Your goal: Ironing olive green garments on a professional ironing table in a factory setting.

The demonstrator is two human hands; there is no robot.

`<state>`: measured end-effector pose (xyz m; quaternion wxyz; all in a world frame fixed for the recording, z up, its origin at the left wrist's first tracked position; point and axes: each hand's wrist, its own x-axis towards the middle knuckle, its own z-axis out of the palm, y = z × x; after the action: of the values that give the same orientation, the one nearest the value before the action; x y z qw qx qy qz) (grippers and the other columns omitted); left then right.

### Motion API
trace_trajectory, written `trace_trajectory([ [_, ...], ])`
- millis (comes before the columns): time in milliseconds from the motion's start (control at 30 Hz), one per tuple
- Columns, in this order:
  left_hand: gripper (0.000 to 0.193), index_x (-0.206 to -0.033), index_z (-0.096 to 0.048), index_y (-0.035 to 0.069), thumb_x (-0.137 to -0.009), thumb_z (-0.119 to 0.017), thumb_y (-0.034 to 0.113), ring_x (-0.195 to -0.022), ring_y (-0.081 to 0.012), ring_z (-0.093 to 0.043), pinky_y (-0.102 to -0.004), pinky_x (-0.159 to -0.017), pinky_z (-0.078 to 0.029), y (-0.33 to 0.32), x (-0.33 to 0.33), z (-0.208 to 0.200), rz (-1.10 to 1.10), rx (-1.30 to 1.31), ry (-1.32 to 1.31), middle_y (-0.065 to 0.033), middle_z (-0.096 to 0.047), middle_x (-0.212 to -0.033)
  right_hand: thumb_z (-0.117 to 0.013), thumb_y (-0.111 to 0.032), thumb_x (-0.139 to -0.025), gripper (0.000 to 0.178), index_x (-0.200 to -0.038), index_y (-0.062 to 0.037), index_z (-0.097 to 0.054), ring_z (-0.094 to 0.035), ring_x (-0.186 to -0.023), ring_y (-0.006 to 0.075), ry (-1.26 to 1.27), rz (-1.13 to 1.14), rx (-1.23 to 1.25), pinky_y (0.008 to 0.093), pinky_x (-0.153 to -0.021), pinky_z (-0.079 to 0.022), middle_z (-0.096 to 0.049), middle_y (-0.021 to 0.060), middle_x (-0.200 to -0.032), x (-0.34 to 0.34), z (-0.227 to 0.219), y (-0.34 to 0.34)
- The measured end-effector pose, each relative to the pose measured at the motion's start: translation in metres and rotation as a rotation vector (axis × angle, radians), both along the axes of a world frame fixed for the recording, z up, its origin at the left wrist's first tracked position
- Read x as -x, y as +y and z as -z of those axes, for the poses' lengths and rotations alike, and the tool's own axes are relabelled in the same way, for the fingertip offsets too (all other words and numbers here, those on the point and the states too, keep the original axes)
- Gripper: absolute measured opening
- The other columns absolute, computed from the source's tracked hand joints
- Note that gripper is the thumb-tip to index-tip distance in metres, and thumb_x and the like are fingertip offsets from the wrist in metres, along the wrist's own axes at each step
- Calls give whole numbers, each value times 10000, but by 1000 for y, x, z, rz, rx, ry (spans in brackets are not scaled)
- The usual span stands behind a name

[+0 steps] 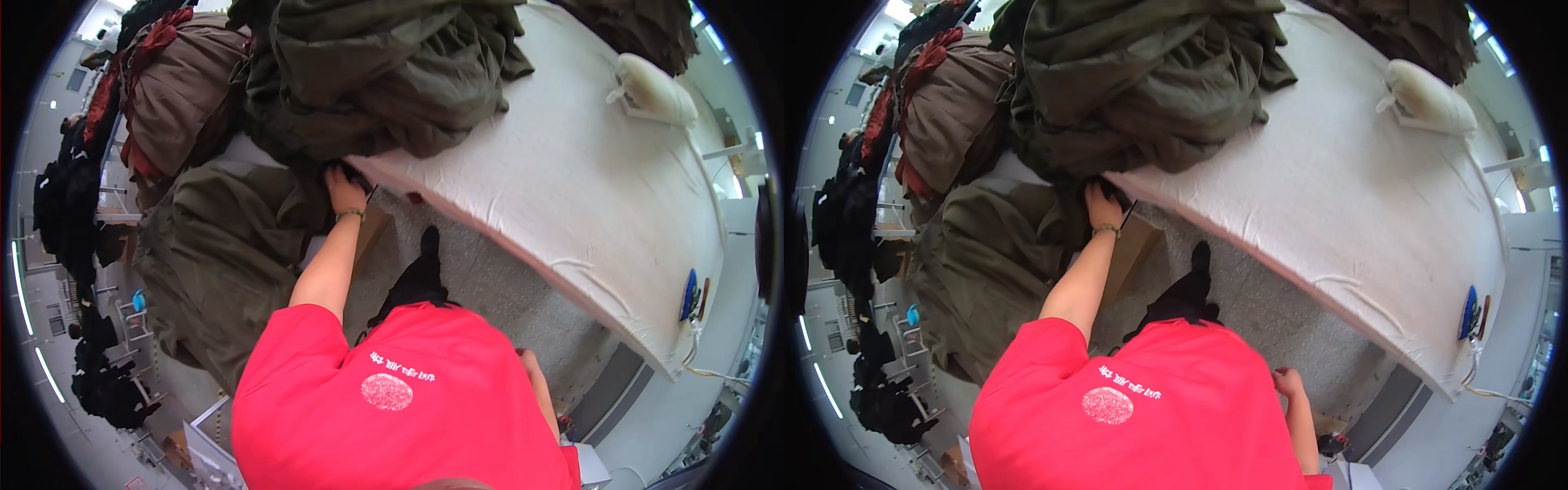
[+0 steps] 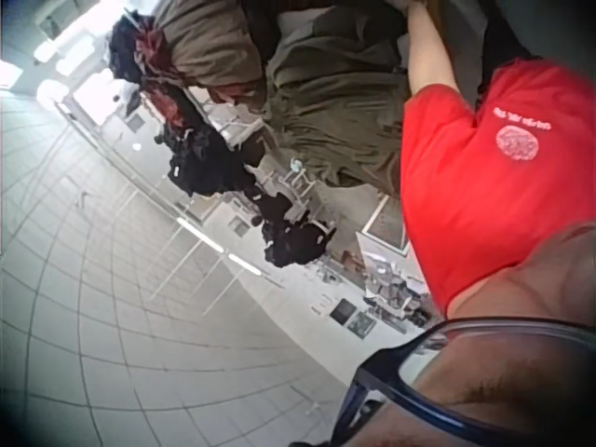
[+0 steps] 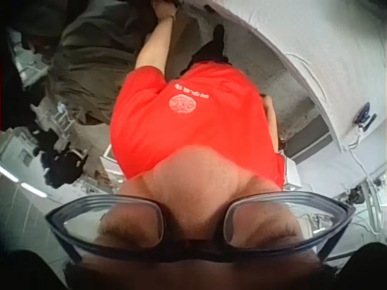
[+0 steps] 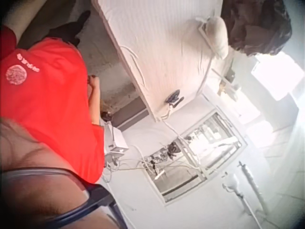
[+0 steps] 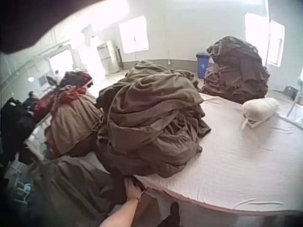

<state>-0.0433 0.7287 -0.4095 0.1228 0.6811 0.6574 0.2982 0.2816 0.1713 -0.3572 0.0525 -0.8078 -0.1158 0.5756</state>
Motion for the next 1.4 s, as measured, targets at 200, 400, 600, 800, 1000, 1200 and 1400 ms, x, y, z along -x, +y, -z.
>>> trace_trajectory([
  [200, 773, -1405, -471, -71, -821, -716, 372, -1343, -532, -411, -517, -1171, -341, 23, -17, 46, -248, 36, 76, -399, -390, -1452, -673, -289, -958, 370, -1170, 14, -686, -744, -766, 233, -10, -240, -163, 374, -722, -572, -766, 146, -888, -39, -134, 164],
  [400, 749, -1390, -478, -63, -827, -699, 378, -1291, -513, -465, -512, -1121, -393, 29, -37, 4, -308, 69, 7, -362, -444, -1401, -675, -268, -954, 354, -1248, -76, -641, -722, -858, 326, -263, -373, -769, 410, -768, -570, -749, 132, -926, -19, -205, 334],
  [600, 760, -1408, -463, -36, -821, -709, 379, -1287, -503, -473, -492, -1104, -414, 46, -30, 33, -302, -102, 49, -352, -450, -1392, -694, -134, -902, 439, -1328, -94, -595, -693, -948, 297, -490, -671, -1447, 408, -797, -560, -707, 106, -1061, 4, -274, 498],
  [800, 766, -1421, -454, -15, -816, -721, 372, -1300, -490, -467, -485, -1104, -419, 38, -44, -32, -349, 112, -139, -338, -445, -1404, -711, -79, -813, 467, -1274, -85, -636, -612, -1160, 346, -1004, -799, -1794, 442, -962, -524, -640, 118, -1282, 35, -339, 620],
  [1000, 817, -1451, -415, -12, -810, -732, 383, -1340, -477, -442, -482, -1117, -410, 36, -43, -9, -376, 188, -141, -311, -410, -1463, -699, -68, -822, 344, -1166, -68, -684, -647, -1081, 316, -875, -785, -1840, 432, -953, -527, -674, 116, -1201, 10, -314, 650],
  [1200, 835, -1492, -368, -26, -821, -722, 321, -1426, -450, -368, -449, -1190, -353, 3, -25, 10, -295, 135, -88, -292, -338, -1552, -562, -65, -1001, 217, -1186, -50, -674, -602, -965, 145, -463, 107, -1853, 280, -875, -487, -651, 23, -1042, -90, -383, 572],
  [1400, 643, -1390, -468, -39, -830, -708, 166, -1355, -411, -445, -465, -1146, -374, -43, -43, -23, -351, -84, -72, -252, -472, -1433, -723, -33, -858, 442, -1273, 71, -614, -673, -1046, 236, -393, 670, -1965, 365, -977, -566, -680, 171, -1220, -406, -378, 330],
])
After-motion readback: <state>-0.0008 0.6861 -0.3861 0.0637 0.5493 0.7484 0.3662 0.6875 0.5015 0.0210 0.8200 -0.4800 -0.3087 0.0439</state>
